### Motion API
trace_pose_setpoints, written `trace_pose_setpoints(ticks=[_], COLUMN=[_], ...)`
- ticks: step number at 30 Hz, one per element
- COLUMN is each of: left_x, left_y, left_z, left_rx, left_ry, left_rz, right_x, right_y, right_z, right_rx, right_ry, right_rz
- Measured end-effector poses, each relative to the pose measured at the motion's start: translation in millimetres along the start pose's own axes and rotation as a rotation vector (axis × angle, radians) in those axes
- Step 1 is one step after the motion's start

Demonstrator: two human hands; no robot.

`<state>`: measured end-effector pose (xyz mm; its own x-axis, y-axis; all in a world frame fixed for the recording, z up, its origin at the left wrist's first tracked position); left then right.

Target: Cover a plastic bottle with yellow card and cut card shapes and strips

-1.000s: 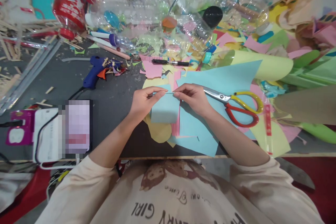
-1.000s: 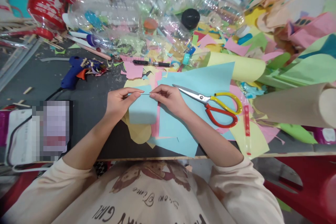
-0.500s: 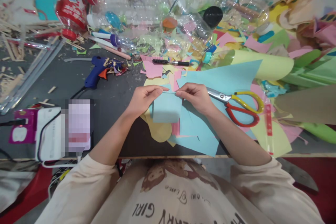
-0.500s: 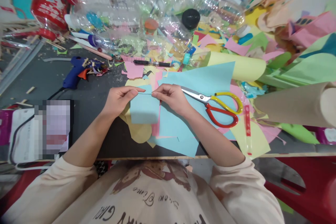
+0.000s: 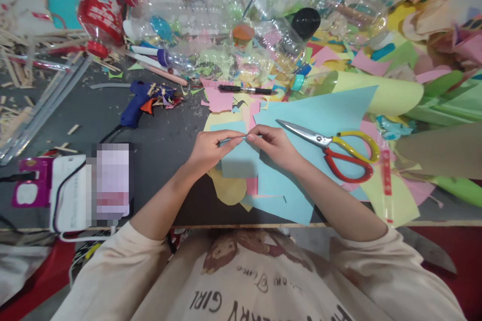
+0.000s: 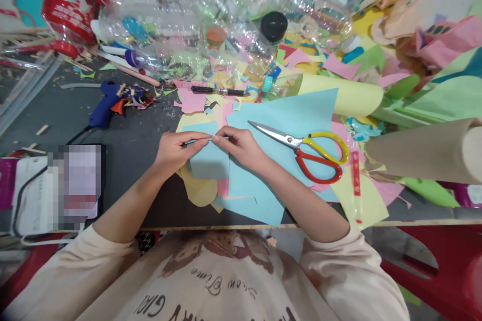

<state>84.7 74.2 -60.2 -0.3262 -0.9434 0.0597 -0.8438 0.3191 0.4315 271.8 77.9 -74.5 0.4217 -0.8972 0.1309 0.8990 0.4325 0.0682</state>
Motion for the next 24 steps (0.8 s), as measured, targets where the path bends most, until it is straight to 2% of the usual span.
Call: trace_pose_setpoints(ticks=[10,24], left_x=[0.4,-2.0], left_y=[-2.5,-1.1], left_z=[0.8,3.4], left_rx=[0.085,0.063], left_ry=[-0.042,0.081], left_rz=[-0.016,0.006], right_x=[-0.6,-1.1], right_y=[2.0,2.8], right_z=[2.4,-3.0], right_rx=[-0.013,0.016], right_ry=[0.006,0.026], right_rz=[0.035,-0.033])
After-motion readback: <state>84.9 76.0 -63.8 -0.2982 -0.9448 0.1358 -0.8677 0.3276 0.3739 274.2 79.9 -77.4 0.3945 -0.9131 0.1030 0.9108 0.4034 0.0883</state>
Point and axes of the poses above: each hand's wrist, its own x-axis away from the middle knuckle, its own y-axis out of the back of the hand, z = x × y, the point moved 1 cm from there along -x, towards the middle knuckle, and after that the axes turned 3 degrees about z, right-handed, at the moved point
